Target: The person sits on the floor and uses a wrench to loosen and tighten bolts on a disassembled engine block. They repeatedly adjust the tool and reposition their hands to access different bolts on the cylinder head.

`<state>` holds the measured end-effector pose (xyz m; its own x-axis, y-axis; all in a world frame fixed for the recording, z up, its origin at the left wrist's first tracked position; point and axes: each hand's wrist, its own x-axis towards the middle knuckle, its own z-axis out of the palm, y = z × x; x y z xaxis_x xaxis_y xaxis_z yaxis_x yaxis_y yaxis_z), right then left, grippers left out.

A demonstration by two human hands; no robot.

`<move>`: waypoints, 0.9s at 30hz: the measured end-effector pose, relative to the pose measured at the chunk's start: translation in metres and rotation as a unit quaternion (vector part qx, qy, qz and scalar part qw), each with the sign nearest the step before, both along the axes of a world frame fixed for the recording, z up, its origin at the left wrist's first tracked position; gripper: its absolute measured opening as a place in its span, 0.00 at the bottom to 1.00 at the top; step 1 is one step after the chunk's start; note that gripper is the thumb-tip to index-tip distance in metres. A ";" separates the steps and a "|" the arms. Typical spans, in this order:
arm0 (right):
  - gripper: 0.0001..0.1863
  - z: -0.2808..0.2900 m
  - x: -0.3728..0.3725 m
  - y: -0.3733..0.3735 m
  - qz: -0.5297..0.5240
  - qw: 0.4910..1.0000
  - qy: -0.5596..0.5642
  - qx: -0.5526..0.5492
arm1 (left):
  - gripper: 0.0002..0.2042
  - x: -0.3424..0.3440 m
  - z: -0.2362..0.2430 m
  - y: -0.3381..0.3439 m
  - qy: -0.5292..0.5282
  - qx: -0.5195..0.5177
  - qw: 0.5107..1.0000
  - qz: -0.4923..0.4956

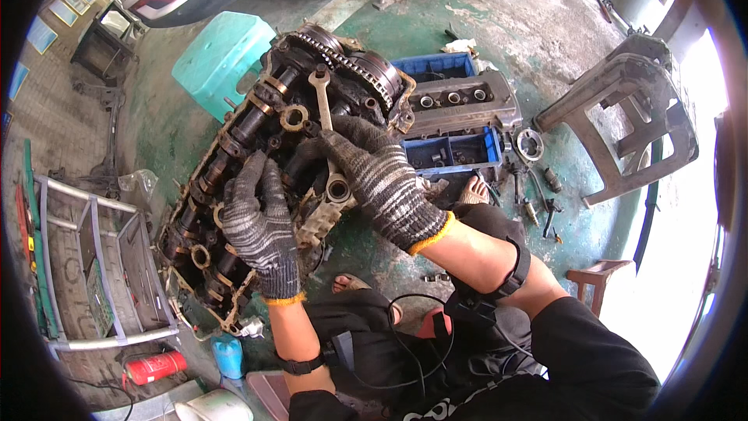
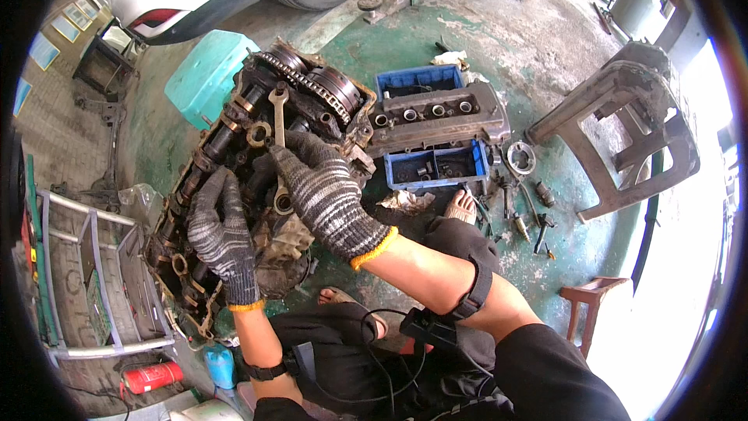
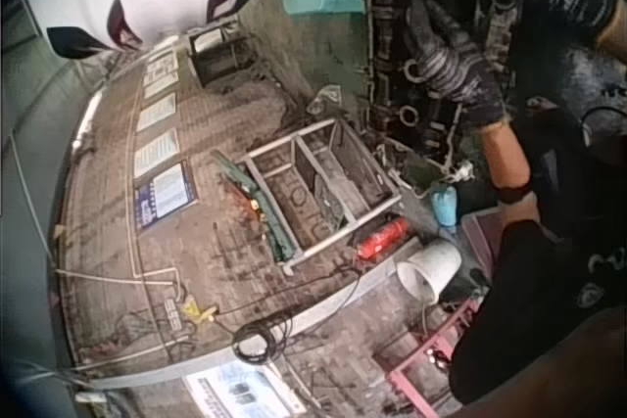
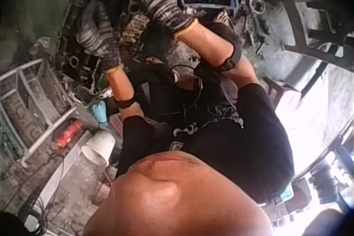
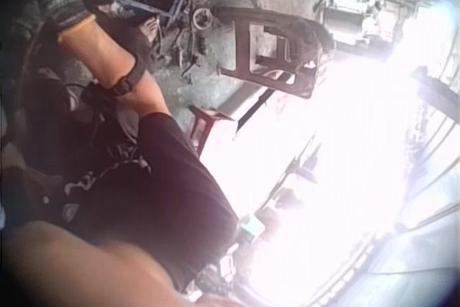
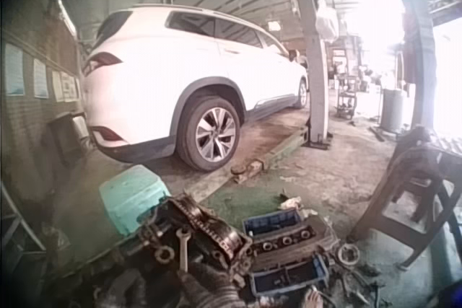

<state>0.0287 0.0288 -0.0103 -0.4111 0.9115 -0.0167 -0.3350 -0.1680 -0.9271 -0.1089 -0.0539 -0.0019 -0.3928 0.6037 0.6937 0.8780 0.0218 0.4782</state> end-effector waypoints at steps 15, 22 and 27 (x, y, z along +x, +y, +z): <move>0.11 0.027 -0.011 -0.007 -0.021 0.997 0.004 -0.070 | 0.24 0.029 0.024 -0.020 -0.348 -0.120 0.900 -0.231; 0.13 0.015 -0.021 -0.005 -0.011 0.999 0.008 -0.038 | 0.24 0.027 0.016 -0.020 -0.268 -0.077 0.948 -0.155; 0.13 0.025 -0.024 -0.011 0.030 0.997 0.047 -0.054 | 0.20 0.009 0.019 -0.025 -0.296 -0.057 0.945 -0.126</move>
